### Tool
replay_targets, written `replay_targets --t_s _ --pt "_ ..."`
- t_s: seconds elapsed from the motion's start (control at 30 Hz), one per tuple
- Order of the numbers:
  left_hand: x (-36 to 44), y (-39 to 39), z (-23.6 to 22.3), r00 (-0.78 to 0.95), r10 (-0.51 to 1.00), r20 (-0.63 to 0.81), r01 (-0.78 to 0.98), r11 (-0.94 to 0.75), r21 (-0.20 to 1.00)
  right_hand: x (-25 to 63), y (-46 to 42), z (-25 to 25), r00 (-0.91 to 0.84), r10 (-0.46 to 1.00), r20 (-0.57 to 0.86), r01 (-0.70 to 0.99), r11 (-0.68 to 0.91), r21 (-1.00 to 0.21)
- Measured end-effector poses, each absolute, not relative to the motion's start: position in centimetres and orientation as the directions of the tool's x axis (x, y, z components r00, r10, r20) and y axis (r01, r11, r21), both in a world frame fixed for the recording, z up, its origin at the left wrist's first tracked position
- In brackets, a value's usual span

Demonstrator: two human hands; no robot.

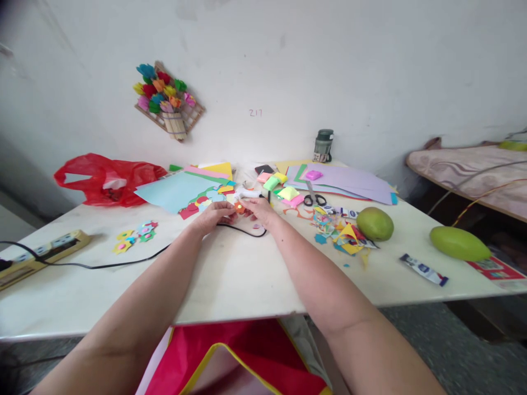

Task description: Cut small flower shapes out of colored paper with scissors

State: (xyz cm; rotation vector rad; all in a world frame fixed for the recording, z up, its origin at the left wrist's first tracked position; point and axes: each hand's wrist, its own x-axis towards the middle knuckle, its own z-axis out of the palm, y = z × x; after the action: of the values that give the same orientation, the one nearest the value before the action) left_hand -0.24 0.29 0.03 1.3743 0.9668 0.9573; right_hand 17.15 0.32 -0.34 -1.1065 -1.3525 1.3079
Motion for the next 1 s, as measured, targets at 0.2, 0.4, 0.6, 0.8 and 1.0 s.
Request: replay_targets --t_s 0.2,0.4,0.6,0.8,1.0 --pt "-0.3 0.4 0.0 0.332 0.943 0.002 0.047 -0.019 0.999 16.9 0.4 -0.6 -0.142 0.99 0.019 0.078 0.03 -0.996" --pt "-0.2 0.4 0.2 0.33 0.944 -0.014 0.052 -0.003 0.999 16.9 0.4 -0.5 -0.145 0.989 0.002 0.073 0.013 -0.997" --pt "0.0 0.2 0.2 0.336 0.942 -0.013 0.061 -0.008 0.998 16.8 0.7 -0.8 -0.119 0.993 0.009 0.069 0.017 -0.997" --pt "0.1 0.3 0.1 0.328 0.944 -0.022 0.081 -0.005 0.997 16.5 0.2 -0.5 -0.075 0.997 -0.012 0.084 -0.006 -0.996" --pt "0.2 0.1 0.3 0.329 0.944 -0.03 0.091 0.0 0.996 16.5 -0.4 0.2 -0.068 0.995 -0.07 0.079 -0.065 -0.995"
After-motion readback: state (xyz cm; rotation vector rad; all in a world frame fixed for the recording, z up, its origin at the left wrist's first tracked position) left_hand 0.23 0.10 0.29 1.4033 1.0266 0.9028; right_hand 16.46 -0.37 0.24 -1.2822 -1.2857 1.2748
